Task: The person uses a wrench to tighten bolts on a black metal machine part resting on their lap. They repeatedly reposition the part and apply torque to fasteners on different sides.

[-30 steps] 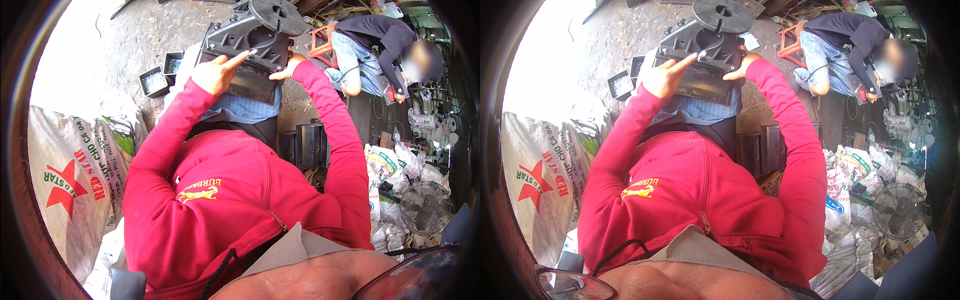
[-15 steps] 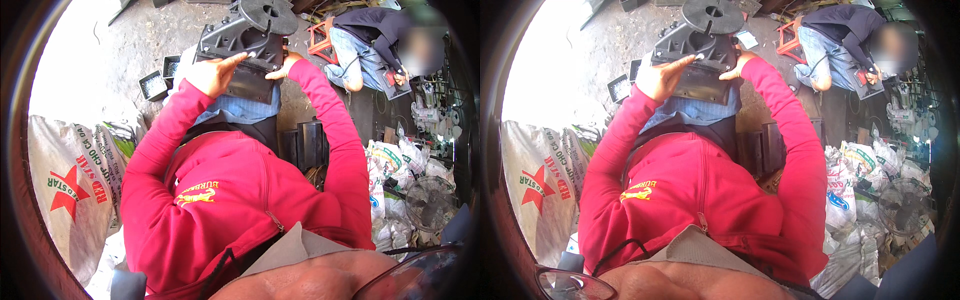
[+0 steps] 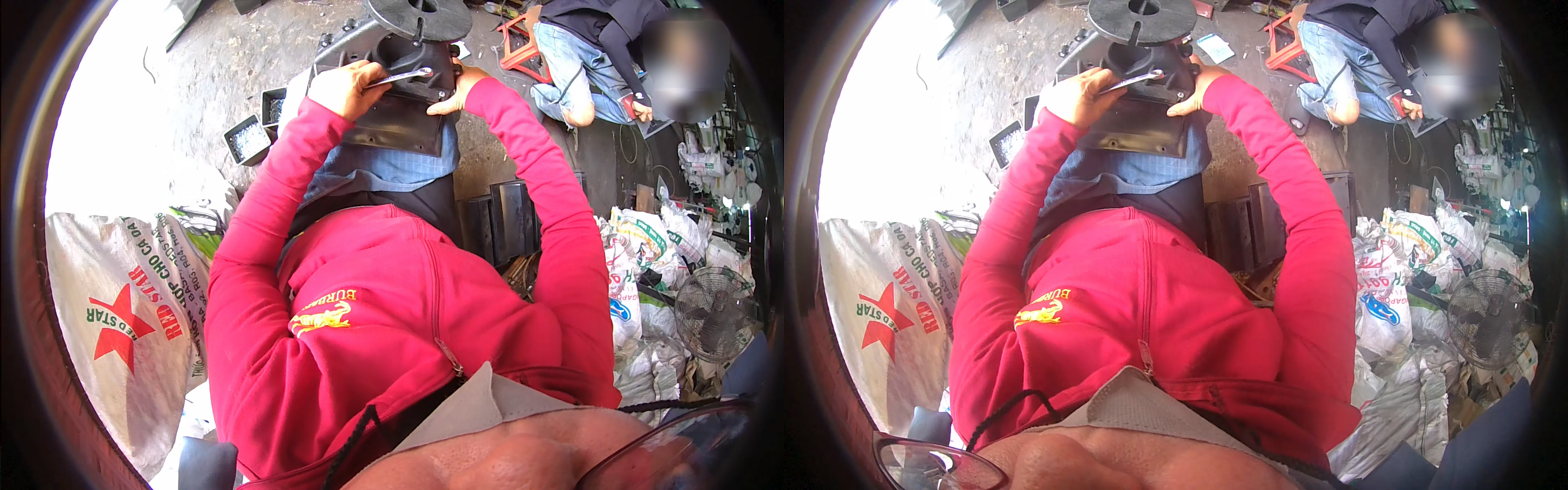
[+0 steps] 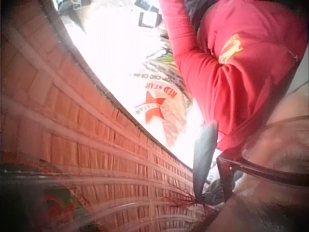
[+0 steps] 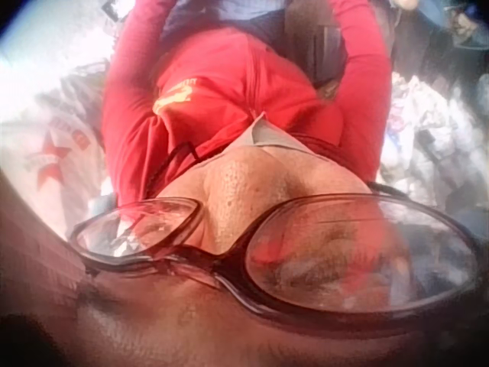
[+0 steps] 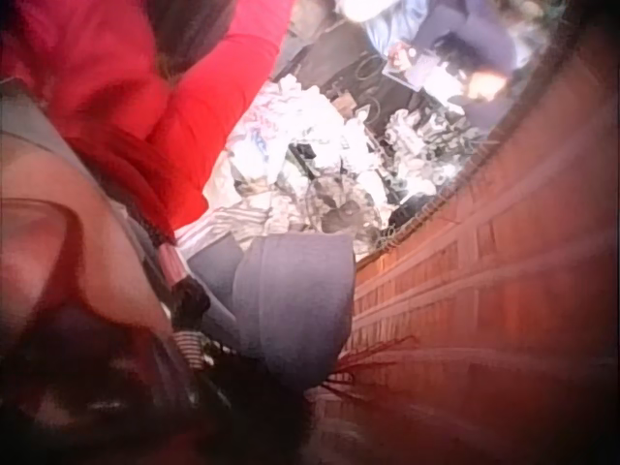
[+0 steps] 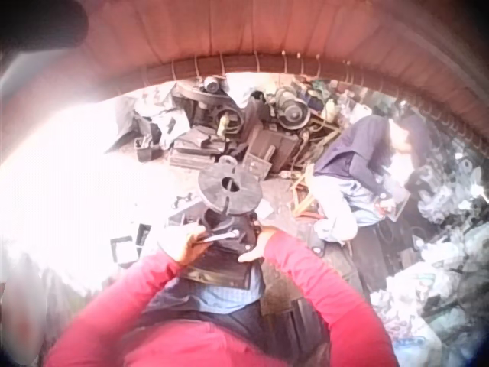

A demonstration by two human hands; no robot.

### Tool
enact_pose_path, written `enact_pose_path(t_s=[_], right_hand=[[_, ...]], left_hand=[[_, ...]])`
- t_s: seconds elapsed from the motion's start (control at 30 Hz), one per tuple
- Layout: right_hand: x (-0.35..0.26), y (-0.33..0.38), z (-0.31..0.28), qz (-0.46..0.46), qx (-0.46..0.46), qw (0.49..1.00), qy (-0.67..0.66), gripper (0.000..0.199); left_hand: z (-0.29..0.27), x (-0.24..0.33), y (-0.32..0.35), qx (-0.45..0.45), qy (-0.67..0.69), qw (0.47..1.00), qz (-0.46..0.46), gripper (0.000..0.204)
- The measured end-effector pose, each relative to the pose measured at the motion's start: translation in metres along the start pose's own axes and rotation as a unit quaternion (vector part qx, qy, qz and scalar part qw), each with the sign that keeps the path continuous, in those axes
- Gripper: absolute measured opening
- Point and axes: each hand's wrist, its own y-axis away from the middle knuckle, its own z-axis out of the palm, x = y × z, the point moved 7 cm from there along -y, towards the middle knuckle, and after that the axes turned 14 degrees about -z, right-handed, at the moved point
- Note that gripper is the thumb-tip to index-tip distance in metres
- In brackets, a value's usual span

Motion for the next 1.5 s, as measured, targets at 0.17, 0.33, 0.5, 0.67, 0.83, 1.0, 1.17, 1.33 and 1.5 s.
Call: enact_pose_path(t_s=[0.17,0.33,0.5,0.67,0.83,1.0,1.17,1.33,1.5], right_hand=[[0.008,-0.002,0.007,0.021,-0.011,0.999,-0.037,0.137],[0.0,0.007,0.002,0.044,0.019,0.997,-0.068,0.12],[-0.002,0.004,0.006,0.013,0.002,0.998,-0.055,0.137],[0.012,0.0,0.013,0.057,-0.025,0.998,-0.023,0.11],[0.008,-0.004,0.012,-0.019,0.051,0.998,-0.018,0.114],[-0.004,0.007,0.0,0.051,-0.01,0.995,-0.087,0.141],[0.013,-0.004,0.018,0.005,0.047,0.999,-0.024,0.14],[-0.006,0.008,-0.001,0.011,0.06,0.995,-0.081,0.132],[0.003,0.013,0.005,0.026,0.044,0.995,-0.083,0.132]], left_hand=[[-0.026,0.005,0.011,0.074,0.066,0.995,-0.006,0.025],[-0.041,0.022,0.05,0.127,-0.042,0.991,0.022,0.038],[-0.014,0.006,0.058,0.076,-0.094,0.992,-0.023,0.053],[-0.031,0.01,0.053,0.132,-0.086,0.987,-0.012,0.055],[-0.016,0.002,0.055,0.02,-0.096,0.993,-0.066,0.052],[-0.038,0.018,0.049,0.087,-0.086,0.992,-0.032,0.051],[-0.028,0.012,0.044,0.048,-0.105,0.993,-0.034,0.049],[-0.017,-0.01,0.06,-0.003,-0.074,0.993,-0.09,0.04],[-0.062,-0.078,0.058,0.175,0.18,0.943,-0.219,0.018]])
